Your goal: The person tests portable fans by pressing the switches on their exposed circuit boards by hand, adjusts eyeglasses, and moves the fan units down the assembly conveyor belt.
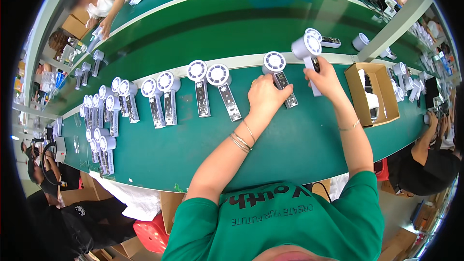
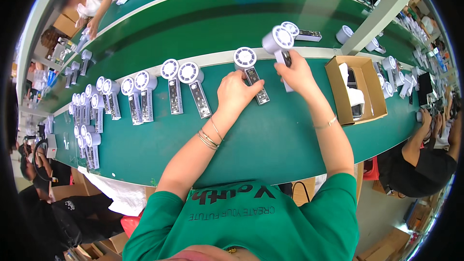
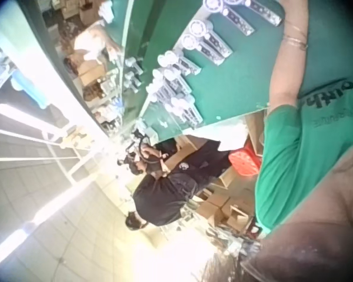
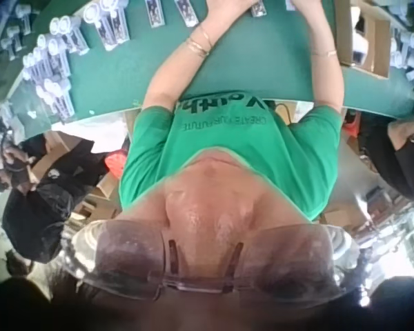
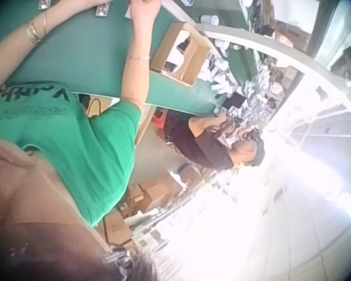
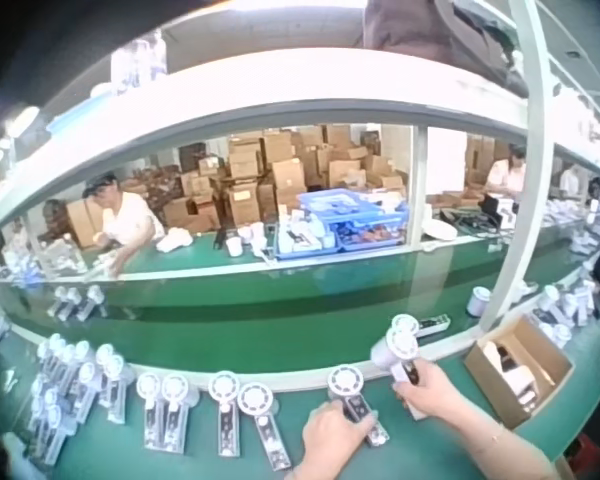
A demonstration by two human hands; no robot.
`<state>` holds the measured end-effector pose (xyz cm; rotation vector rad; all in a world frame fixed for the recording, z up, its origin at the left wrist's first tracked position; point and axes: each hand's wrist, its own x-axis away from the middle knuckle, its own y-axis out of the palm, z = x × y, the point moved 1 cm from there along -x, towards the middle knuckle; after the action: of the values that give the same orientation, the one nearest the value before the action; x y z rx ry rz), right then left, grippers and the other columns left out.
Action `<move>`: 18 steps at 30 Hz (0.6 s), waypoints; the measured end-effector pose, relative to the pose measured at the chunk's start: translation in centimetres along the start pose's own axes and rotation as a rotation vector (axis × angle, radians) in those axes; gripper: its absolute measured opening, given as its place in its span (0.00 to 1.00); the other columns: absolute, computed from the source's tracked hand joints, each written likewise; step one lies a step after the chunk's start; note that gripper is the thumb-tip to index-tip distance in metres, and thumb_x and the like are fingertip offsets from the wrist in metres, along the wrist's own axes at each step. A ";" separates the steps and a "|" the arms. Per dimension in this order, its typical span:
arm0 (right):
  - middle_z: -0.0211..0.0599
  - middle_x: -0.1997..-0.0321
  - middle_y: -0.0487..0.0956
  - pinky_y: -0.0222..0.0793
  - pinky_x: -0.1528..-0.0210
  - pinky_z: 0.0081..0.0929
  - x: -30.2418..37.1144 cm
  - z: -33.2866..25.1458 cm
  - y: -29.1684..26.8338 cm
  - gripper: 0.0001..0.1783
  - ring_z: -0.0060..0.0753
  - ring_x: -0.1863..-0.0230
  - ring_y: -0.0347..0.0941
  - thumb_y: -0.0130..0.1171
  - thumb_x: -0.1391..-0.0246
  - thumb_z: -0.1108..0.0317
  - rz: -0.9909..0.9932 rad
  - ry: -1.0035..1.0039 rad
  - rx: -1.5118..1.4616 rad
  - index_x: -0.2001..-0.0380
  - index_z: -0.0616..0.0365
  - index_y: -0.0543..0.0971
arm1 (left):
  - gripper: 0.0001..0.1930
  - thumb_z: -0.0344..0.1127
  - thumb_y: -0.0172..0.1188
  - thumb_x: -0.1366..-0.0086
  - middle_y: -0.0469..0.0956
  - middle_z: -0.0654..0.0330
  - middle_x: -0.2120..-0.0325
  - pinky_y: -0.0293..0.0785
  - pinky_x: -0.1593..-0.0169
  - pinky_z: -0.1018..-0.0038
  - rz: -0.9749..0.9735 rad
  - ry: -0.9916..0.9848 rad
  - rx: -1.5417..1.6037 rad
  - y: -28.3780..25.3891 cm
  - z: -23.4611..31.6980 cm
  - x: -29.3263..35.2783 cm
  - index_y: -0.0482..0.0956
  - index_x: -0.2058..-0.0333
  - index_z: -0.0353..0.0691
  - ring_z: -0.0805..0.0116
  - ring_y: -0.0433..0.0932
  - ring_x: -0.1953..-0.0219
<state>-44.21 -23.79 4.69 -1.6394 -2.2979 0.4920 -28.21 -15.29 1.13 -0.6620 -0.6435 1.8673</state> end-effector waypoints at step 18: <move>0.32 0.68 0.70 0.66 0.76 0.20 5.9 3.9 0.9 0.23 0.20 0.75 0.67 0.39 0.42 0.62 0.009 0.180 -0.397 0.44 0.58 0.61 | 0.21 0.37 0.48 0.34 0.75 0.56 0.63 0.73 0.71 0.80 -0.114 -0.227 1.144 1.0 -2.1 1.8 0.62 0.46 0.31 0.75 0.72 0.65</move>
<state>-46.91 -18.34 0.91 -1.7784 -2.3574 -0.1205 -27.98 -13.64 -1.31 0.3298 0.2960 1.8477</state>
